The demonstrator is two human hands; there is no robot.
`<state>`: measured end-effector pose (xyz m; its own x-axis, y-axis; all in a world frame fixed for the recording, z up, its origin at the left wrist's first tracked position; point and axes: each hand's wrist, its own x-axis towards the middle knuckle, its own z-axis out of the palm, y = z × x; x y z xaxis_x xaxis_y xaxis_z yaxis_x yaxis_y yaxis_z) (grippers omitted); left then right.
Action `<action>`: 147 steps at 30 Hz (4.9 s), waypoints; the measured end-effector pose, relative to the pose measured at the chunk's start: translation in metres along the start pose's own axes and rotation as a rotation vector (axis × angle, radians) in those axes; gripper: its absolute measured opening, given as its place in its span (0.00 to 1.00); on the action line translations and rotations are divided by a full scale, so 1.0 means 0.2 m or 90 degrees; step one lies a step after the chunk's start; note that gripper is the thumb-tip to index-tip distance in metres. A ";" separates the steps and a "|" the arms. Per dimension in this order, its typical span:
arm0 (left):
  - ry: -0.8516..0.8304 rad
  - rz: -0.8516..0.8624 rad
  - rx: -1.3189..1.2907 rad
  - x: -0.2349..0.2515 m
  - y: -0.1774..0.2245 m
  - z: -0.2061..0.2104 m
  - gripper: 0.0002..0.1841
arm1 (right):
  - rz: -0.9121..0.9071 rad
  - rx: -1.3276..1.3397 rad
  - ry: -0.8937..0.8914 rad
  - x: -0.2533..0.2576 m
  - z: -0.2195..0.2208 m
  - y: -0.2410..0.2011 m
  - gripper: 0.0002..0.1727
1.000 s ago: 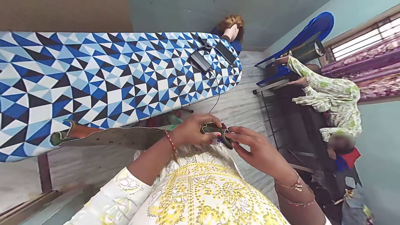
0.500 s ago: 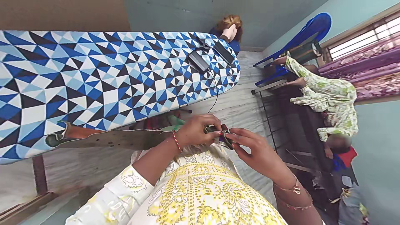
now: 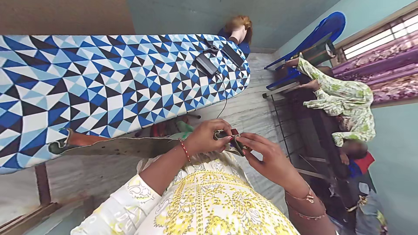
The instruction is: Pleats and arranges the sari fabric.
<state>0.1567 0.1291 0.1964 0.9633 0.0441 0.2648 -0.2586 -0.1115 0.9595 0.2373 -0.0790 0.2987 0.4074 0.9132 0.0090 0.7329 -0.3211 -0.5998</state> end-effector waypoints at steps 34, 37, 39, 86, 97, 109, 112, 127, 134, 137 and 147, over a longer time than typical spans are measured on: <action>-0.058 0.059 0.127 -0.20 0.20 0.00 0.10 | 0.135 0.111 0.137 0.14 0.05 0.09 0.23; -0.059 0.066 0.097 -0.20 0.19 0.03 0.10 | 0.139 0.131 0.142 0.14 0.06 0.09 0.22; -0.059 0.070 0.079 -0.20 0.17 0.04 0.11 | 0.145 0.153 0.143 0.14 0.06 0.08 0.22; -0.051 0.042 0.187 -0.25 0.18 0.06 0.12 | 0.240 0.401 0.059 0.16 0.04 0.02 0.31; -0.021 0.009 0.171 -0.24 0.20 -0.07 0.17 | 0.195 0.298 -0.015 0.17 -0.03 0.05 0.30; -0.039 0.079 0.212 -0.13 0.12 -0.30 0.10 | 0.116 0.235 -0.081 0.10 -0.01 0.03 0.28; -0.009 0.122 0.214 -0.10 0.08 -0.30 0.09 | 0.099 0.217 -0.089 0.08 0.01 0.01 0.28; -0.071 0.081 0.194 -0.03 0.02 -0.30 0.10 | 0.067 0.243 -0.062 -0.01 0.13 -0.03 0.26; -0.068 0.095 0.168 -0.02 -0.04 -0.31 0.09 | 0.060 0.251 -0.046 -0.02 0.15 -0.03 0.26; -0.075 0.084 0.163 0.00 -0.03 -0.30 0.09 | 0.060 0.246 -0.054 -0.01 0.15 -0.04 0.26; -0.080 0.048 0.146 0.04 -0.02 -0.28 0.09 | 0.038 0.247 -0.046 0.00 0.17 -0.05 0.24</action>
<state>0.1607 0.1853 0.2003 0.9470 -0.0955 0.3067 -0.3208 -0.3319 0.8871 0.2109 -0.0681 0.2767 0.3931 0.9157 -0.0832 0.4427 -0.2677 -0.8558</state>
